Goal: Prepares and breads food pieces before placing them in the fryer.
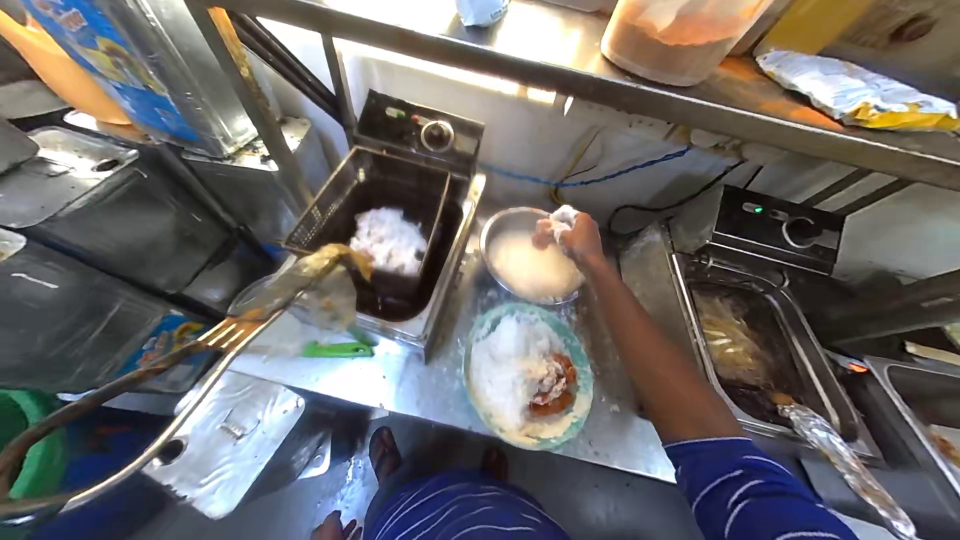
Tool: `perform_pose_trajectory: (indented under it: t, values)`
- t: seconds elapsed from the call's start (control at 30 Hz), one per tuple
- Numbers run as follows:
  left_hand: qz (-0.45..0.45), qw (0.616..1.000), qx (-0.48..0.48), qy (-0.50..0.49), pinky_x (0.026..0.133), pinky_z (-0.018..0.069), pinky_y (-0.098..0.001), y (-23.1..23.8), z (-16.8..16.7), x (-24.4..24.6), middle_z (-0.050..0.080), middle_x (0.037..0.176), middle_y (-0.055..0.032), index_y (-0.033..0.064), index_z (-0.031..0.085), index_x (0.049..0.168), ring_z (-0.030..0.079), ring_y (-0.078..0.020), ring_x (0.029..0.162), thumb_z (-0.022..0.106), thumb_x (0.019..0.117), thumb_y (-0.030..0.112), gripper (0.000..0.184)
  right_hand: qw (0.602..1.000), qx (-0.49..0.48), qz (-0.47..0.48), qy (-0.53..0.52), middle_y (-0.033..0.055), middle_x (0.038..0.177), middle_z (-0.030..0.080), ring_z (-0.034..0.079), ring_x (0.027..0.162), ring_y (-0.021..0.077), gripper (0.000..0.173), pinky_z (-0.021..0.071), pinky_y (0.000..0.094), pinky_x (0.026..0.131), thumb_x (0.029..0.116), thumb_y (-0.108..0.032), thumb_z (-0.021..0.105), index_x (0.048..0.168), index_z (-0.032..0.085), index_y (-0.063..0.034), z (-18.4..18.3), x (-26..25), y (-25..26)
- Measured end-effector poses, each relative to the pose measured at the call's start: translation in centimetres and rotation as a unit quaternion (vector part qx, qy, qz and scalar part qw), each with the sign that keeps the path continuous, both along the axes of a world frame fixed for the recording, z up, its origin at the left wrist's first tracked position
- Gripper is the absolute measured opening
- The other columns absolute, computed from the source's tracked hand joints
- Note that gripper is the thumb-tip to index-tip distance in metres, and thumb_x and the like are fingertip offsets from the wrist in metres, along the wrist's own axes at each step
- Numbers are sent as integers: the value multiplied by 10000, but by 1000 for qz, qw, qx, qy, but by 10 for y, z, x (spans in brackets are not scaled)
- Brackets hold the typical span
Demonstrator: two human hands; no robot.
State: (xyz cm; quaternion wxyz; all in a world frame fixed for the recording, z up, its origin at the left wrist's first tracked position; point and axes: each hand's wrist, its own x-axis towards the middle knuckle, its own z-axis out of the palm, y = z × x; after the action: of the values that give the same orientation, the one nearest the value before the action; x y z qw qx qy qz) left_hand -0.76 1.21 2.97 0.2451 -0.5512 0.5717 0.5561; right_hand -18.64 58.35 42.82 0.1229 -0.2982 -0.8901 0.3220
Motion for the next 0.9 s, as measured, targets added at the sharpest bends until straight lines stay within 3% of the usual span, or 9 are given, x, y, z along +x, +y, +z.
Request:
perform_pose_trajectory:
  t: [0.13, 0.2, 0.27, 0.4, 0.47, 0.57, 0.7, 0.77, 0.9]
  values:
    - [-11, 999, -2, 30, 860, 562, -565, 5, 9, -2, 382, 1518, -313, 3, 275, 1557, 583, -437, 1189, 460, 1069, 180, 550, 997, -50, 56, 0, 222, 1174, 691, 675, 1040, 339, 308, 541, 565, 904, 941, -28, 665, 1249, 670, -19, 17, 23, -26]
    - [-21, 999, -13, 28, 849, 560, -552, 11, 24, -2, 422, 1476, -322, -11, 312, 1537, 602, -422, 1145, 455, 1075, 181, 520, 991, -52, 115, -47, 232, 1112, 675, 652, 952, 312, 292, 530, 521, 844, 934, 27, 643, 1226, 656, 28, 30, 44, -53]
    - [-47, 999, -19, 21, 846, 554, -520, 16, 38, -2, 467, 1419, -319, -30, 344, 1516, 614, -390, 1100, 450, 1089, 186, 489, 977, -64, 170, -111, 262, 1104, 657, 648, 959, 322, 281, 533, 499, 867, 935, 69, 626, 1216, 624, 90, 35, 64, -84]
    - [-62, 998, -17, 13, 854, 545, -560, 11, 21, 5, 488, 1401, -335, -52, 381, 1484, 614, -422, 1091, 459, 1082, 189, 475, 932, -32, 252, -260, 297, 1108, 660, 655, 1034, 412, 255, 513, 573, 920, 922, 32, 671, 1163, 645, 110, -14, 78, -123]
    - [-62, 998, -8, 14, 851, 544, -563, 5, 20, 4, 478, 1391, -338, -52, 379, 1479, 608, -424, 1088, 445, 1084, 188, 466, 915, 48, 241, -321, 280, 1098, 673, 657, 1069, 447, 253, 520, 622, 904, 900, -58, 711, 1120, 671, 61, -44, 82, -134]
    - [-61, 998, -6, 14, 864, 543, -553, -3, 31, 4, 459, 1422, -327, -39, 375, 1490, 600, -419, 1122, 427, 1097, 194, 460, 916, 96, 222, -321, 277, 1125, 678, 644, 1108, 461, 257, 513, 636, 920, 895, -98, 743, 1108, 701, 40, -46, 97, -154]
    - [-82, 997, -16, -1, 876, 538, -553, -17, 29, 5, 429, 1461, -330, -21, 337, 1521, 587, -427, 1152, 421, 1104, 204, 482, 884, 164, 282, -336, 228, 1160, 669, 620, 1133, 443, 310, 514, 637, 896, 840, -214, 787, 1083, 717, -35, -68, 113, -182]
    - [-73, 997, -11, -3, 872, 538, -574, -22, 14, 7, 417, 1477, -333, -15, 330, 1526, 583, -442, 1169, 427, 1094, 208, 495, 886, 153, 269, -346, 240, 1175, 662, 614, 1152, 446, 324, 517, 623, 901, 854, -180, 770, 1125, 702, -16, -81, 110, -182]
    - [-67, 998, -4, 14, 862, 542, -552, -16, 26, 0, 446, 1450, -317, -16, 361, 1504, 593, -419, 1138, 430, 1094, 212, 474, 933, 20, 200, -298, 266, 1042, 681, 673, 1001, 437, 279, 530, 618, 827, 906, -170, 734, 1070, 677, 48, -57, 99, -165]
